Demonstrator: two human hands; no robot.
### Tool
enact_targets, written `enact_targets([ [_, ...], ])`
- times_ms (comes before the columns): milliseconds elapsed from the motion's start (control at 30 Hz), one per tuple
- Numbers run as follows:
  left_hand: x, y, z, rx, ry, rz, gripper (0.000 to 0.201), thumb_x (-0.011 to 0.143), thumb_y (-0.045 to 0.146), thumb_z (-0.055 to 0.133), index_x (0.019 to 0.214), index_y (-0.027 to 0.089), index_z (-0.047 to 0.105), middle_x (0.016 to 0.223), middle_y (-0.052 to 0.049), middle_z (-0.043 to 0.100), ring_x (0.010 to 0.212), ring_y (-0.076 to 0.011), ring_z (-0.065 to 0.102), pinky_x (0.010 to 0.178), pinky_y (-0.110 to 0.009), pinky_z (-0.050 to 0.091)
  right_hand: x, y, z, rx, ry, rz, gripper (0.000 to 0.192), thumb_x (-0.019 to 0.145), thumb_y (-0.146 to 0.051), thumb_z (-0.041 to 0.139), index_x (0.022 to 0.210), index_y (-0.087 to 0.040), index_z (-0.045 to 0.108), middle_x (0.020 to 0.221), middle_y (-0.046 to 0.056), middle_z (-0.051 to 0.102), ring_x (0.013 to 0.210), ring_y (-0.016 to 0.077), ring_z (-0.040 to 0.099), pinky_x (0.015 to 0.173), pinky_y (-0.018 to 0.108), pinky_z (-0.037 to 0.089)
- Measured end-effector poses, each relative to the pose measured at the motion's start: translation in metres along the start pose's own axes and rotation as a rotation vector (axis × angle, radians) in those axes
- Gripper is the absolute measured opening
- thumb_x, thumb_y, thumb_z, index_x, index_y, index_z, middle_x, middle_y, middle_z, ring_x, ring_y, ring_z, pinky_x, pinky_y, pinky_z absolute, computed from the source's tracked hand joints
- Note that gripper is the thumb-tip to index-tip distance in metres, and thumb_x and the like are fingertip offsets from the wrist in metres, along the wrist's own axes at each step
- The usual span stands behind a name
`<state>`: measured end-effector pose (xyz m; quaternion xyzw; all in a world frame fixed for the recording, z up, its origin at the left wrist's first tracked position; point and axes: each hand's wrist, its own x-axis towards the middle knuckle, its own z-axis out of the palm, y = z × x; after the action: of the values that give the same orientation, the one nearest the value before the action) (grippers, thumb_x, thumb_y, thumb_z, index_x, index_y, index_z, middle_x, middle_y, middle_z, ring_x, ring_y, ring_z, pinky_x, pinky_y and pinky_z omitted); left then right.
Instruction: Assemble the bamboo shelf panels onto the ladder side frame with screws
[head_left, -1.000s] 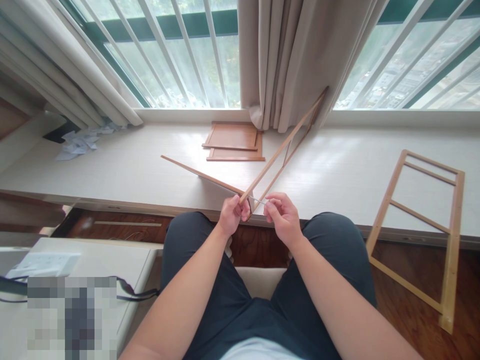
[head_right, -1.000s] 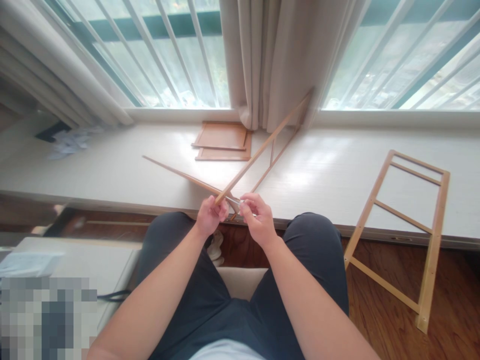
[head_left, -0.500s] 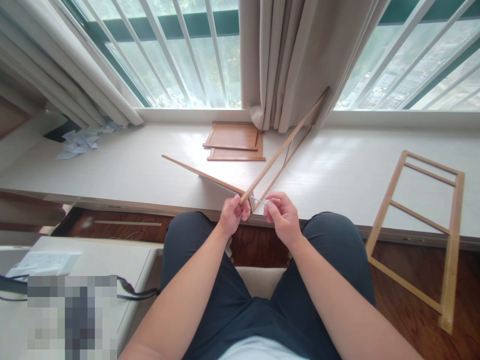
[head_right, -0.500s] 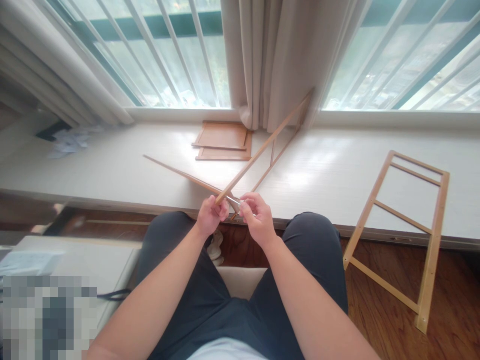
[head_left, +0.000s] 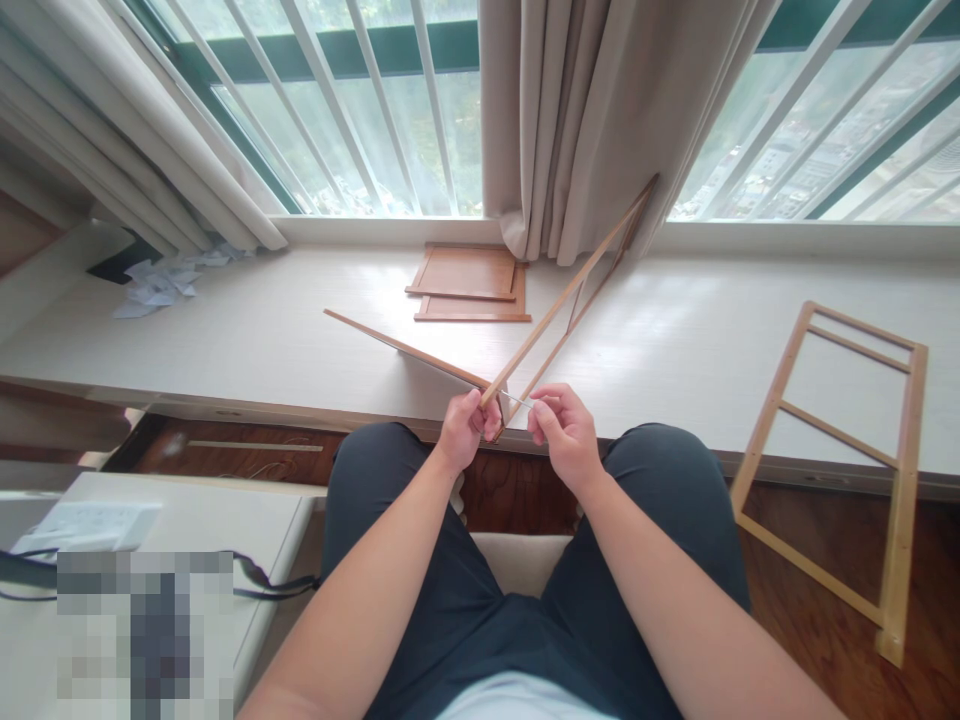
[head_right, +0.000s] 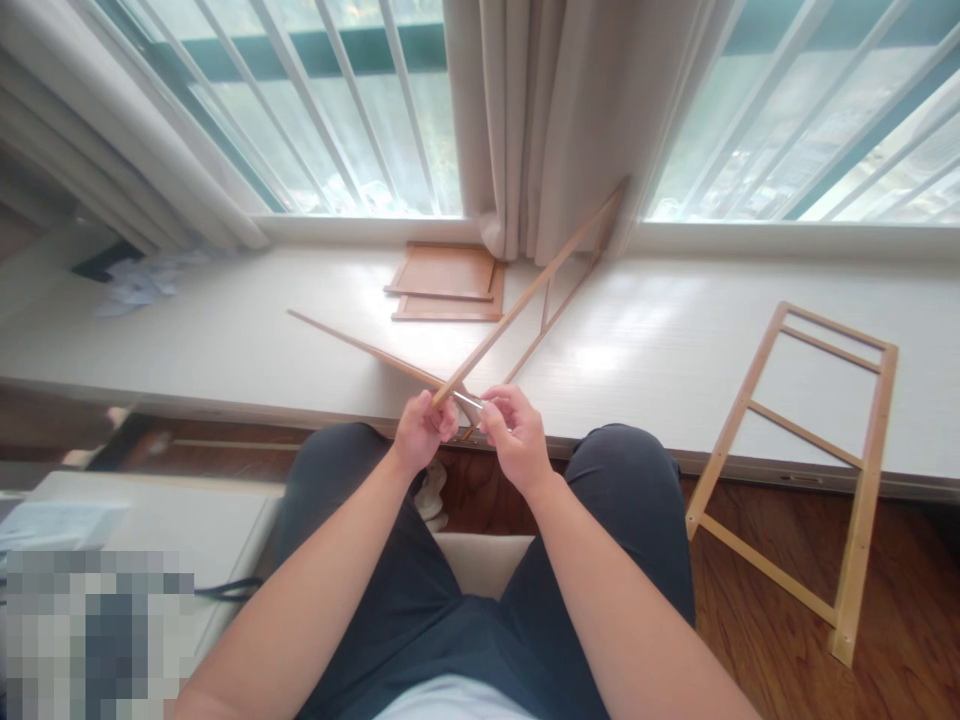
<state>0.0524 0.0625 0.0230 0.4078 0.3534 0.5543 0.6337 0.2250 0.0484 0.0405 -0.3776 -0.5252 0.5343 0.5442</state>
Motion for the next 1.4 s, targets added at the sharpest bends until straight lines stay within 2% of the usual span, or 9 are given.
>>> enact_targets([
  [1400,0.0006,-0.0028,-0.0009,0.024,0.01,-0.006,0.062,0.088,0.07,0.056,0.059,0.015,0.061,0.045,0.0,0.048,0.041,-0.0103,0.044,0.046,-0.026,0.031,0.0002,0.001,0.0002,-0.022,0.036,0.043,0.022,0.097,-0.043,0.062,0.1,-0.021,0.062,0.063,-0.003,0.059,0.052,0.0128,0.052,0.05,0.025,0.045],
])
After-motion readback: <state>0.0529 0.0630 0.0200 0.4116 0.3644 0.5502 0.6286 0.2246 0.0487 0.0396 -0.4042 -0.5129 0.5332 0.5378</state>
